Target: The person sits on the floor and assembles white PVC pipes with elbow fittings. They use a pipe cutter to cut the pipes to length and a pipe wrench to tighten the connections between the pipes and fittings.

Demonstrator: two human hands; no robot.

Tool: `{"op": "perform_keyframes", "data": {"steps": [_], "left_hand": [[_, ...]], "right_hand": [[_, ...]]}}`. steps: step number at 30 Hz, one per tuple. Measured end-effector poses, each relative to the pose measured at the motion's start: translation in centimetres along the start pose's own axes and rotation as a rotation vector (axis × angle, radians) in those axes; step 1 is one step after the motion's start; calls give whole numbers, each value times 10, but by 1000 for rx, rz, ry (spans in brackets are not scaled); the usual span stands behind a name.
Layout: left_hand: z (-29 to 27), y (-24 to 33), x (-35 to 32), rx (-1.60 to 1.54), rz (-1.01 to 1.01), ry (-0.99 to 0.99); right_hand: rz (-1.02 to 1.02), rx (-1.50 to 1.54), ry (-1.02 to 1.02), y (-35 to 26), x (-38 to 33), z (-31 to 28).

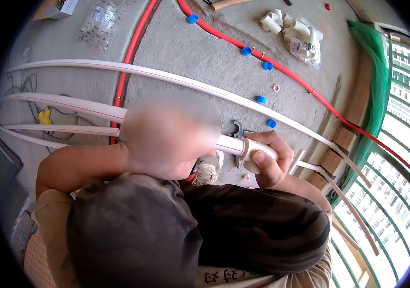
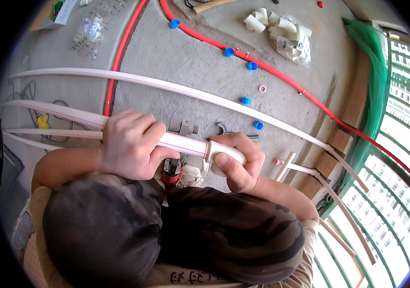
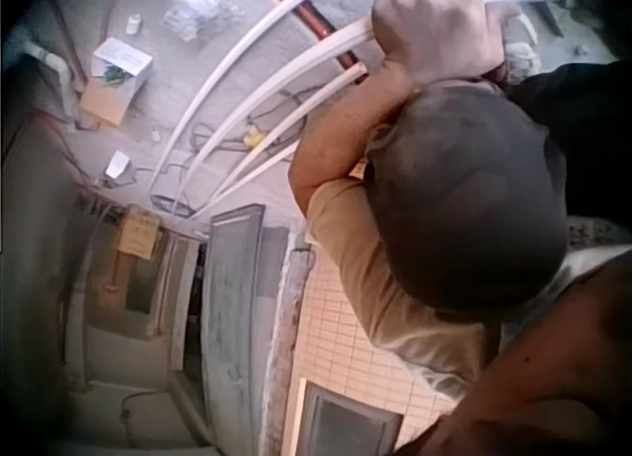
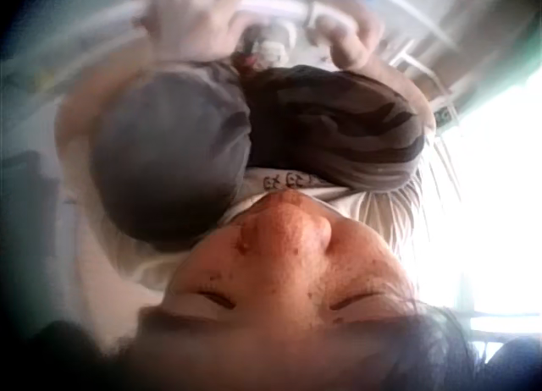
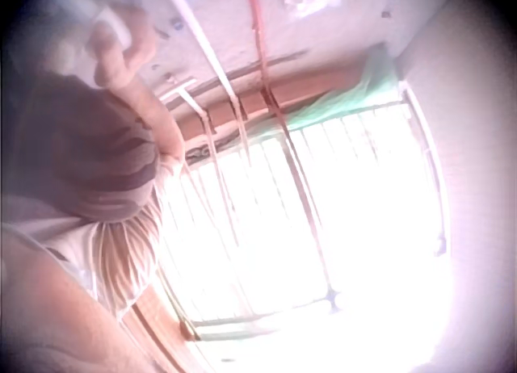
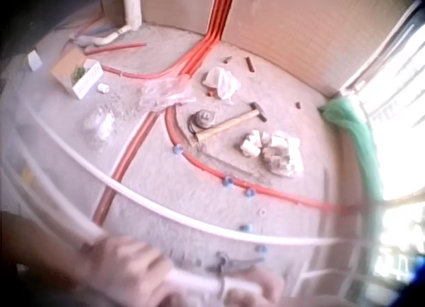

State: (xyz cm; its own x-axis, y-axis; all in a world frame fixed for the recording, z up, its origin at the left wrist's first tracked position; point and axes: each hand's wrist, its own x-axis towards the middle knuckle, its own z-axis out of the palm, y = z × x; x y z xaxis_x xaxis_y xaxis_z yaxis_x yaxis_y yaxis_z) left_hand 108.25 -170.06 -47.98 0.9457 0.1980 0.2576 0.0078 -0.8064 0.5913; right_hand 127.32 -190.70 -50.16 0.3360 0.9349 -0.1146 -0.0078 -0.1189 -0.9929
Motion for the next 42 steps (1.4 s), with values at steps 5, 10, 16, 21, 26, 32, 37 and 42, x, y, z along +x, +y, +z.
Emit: {"op": "perform_keyframes", "data": {"steps": [5,10,16,21,26,32,37,42], "left_hand": [[6,0,-7,-49,-47,-14],[16,-2,-9,-124,-104,-108],[16,-1,-15,-119,-136,-129],[20,-4,-21,-84,-78,-93],[16,-1,-19,-86,-83,-82],[17,-1,-22,-89,-100,-97],[14,-1,-15,-52,-87,-36],[12,-9,-10,-38,4,-91]], "right_hand": [[11,3,0,3,0,1],[43,-23,14,0,-1,1],[26,-23,36,5,-5,6],[79,58,67,4,-7,9],[62,0,93,6,-9,9],[15,-37,46,9,-8,4],[-22,-32,-10,13,-5,3],[-14,-98,-44,8,2,-3]]}}
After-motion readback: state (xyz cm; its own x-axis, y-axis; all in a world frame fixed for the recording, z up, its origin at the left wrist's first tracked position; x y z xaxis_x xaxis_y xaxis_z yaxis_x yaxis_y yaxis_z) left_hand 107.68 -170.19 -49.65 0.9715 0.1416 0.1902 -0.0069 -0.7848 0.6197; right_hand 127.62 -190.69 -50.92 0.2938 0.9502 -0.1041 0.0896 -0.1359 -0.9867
